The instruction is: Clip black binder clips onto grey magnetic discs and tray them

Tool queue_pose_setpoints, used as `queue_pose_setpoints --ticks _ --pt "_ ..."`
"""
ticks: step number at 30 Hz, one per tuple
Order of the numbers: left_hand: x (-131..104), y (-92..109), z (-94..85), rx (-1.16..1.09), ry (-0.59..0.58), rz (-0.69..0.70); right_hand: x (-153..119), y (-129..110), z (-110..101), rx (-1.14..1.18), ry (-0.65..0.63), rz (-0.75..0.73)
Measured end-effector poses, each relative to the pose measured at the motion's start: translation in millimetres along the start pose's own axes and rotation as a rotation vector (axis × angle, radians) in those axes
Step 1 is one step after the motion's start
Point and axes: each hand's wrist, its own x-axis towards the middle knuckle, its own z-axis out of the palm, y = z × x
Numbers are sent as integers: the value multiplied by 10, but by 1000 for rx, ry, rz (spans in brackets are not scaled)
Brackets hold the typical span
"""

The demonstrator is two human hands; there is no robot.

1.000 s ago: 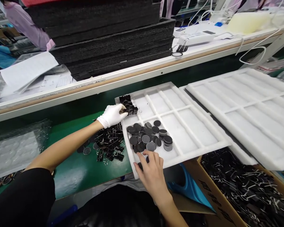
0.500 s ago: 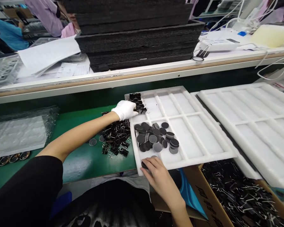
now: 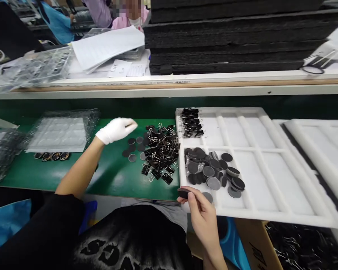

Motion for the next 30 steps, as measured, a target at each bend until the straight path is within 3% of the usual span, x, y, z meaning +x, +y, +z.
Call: queue_pose_setpoints --ticks 2,5,7,9,11,14,18,20,24,27,30 --pt "-257 -244 184 93 -126 -51 34 1 190 178 -124 82" --pt "-494 -289 462 184 -118 -150 136 -38 492 317 -282 151" --pt "-627 -246 522 209 -14 -194 209 -77 677 347 -356 164" --pt "-833 -269 465 208 141 -243 258 -108 831 359 -415 180" --pt "-1155 -392 358 208 289 -326 275 -118 944 363 -465 205" --pt "-1765 -648 298 202 424 -508 253 -104 1050 364 -505 256" --pt "-2348 -732 572 212 533 -683 212 -104 1160 359 -512 322" --pt "-2439 -619 785 276 501 -714 203 -130 1227 351 -511 340" --pt "-2388 -304 1084 275 411 -703 194 -205 1369 361 -538 325" --pt "-2316 -163 1113 202 407 -582 180 -235 1444 382 -551 302" --pt "-2244 -154 1050 162 309 -402 176 -248 1488 394 -537 291"
